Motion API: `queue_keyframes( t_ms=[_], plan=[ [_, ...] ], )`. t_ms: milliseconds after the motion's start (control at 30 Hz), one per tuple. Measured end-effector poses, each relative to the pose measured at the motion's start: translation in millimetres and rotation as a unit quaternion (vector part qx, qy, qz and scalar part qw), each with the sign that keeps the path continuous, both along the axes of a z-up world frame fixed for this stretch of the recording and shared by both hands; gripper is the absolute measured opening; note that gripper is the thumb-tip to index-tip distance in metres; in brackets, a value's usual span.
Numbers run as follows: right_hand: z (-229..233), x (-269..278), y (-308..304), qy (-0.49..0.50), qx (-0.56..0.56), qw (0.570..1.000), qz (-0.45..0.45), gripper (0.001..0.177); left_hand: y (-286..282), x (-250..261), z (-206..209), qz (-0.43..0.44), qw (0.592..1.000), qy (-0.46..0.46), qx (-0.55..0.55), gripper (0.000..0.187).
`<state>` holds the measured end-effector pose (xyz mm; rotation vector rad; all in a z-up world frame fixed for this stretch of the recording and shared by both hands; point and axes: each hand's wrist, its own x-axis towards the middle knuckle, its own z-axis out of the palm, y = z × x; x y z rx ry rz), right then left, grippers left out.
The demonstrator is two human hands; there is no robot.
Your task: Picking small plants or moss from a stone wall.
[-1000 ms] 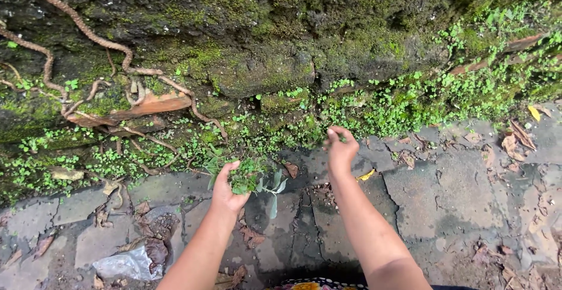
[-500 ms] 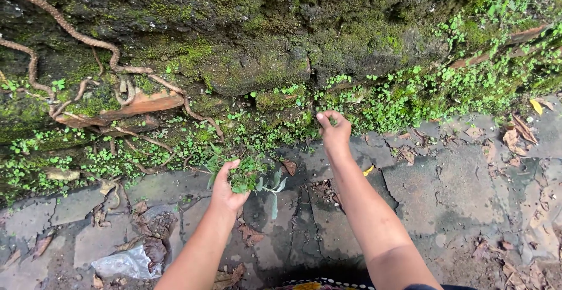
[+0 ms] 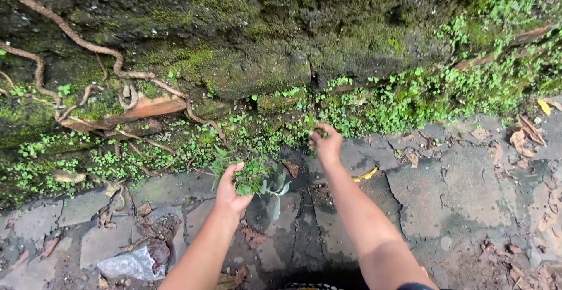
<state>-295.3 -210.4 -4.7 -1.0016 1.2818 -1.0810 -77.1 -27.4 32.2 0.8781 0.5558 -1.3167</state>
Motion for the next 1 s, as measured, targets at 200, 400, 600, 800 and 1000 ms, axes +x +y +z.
queue_keyframes(
  t_ms=[200, 400, 600, 800, 1000],
  plan=[
    [-30, -20, -6, -0.038, 0.025, 0.995, -0.092, 0.006, 3, -2, 16, 0.018, 1.0, -0.005, 0.018, 0.031],
    [-12, -22, 14, -0.002, -0.007, 1.0, -0.01, 0.024, 2, -2, 13, 0.019, 0.999, -0.008, 0.025, 0.031],
    [-65, 5, -14, 0.287, -0.122, 0.95, -0.023, 0.011, -3, -6, 13, 0.018, 0.999, -0.008, 0.028, 0.031],
    [-50, -25, 3, 0.127, 0.017, 0.987, -0.094, 0.012, 1, -6, 38, 0.025, 0.999, -0.007, 0.029, 0.03],
    [-40, -11, -5, -0.033, 0.037, 0.991, -0.128, 0.011, 2, -1, 22, 0.025, 0.999, 0.003, 0.033, 0.03]
  ],
)
